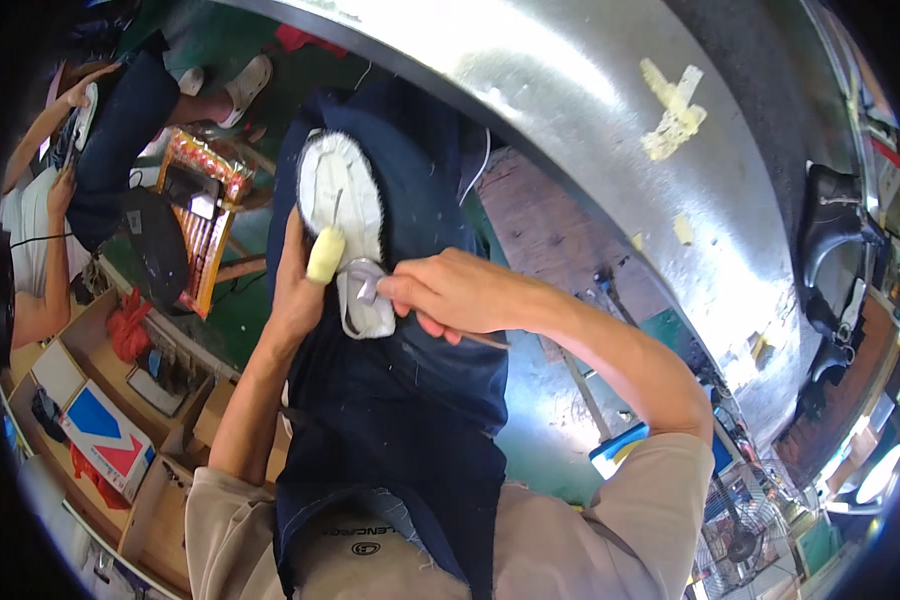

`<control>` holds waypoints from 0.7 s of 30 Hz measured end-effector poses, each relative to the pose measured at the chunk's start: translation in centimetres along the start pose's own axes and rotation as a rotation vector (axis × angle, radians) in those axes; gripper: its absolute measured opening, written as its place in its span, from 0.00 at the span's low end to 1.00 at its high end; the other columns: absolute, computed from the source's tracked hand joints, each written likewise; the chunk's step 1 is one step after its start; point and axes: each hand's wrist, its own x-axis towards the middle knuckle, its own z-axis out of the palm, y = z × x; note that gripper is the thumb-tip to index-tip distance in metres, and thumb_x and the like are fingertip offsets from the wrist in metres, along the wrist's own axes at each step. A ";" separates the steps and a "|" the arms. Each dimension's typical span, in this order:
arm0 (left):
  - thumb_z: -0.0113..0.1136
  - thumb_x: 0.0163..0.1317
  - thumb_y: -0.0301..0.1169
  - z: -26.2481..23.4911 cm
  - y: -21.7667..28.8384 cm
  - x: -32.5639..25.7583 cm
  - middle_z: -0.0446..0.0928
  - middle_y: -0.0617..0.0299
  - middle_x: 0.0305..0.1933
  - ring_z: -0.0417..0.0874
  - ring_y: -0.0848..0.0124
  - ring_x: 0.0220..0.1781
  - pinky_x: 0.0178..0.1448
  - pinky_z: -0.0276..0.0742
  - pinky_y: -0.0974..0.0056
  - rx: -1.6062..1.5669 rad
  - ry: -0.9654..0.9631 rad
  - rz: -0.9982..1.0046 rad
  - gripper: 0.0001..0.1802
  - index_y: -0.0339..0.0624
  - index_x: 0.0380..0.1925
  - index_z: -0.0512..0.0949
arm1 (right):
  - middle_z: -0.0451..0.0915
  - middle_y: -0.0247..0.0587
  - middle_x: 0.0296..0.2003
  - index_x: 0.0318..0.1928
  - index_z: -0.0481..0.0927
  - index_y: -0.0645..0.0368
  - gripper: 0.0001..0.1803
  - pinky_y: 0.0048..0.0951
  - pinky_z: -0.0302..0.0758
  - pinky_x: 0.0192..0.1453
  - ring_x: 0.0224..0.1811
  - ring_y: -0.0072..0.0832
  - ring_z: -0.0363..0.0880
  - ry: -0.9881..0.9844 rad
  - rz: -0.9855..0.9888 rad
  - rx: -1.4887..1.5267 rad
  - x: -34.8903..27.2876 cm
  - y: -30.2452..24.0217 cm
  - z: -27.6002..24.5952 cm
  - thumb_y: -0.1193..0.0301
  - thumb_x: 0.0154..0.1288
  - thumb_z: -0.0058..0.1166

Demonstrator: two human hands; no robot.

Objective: Trim and finish the edges and soles of shoes on a production line using hand tools.

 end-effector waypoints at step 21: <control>0.59 0.74 0.36 1.4 -1.5 -2.7 0.25 0.45 0.87 0.30 0.57 0.88 0.86 0.29 0.54 0.076 -0.107 0.262 0.57 0.41 0.80 0.22 | 0.81 0.44 0.22 0.42 0.75 0.62 0.19 0.40 0.77 0.29 0.24 0.40 0.84 0.122 0.173 -0.227 -4.6 -1.4 1.9 0.57 0.81 0.47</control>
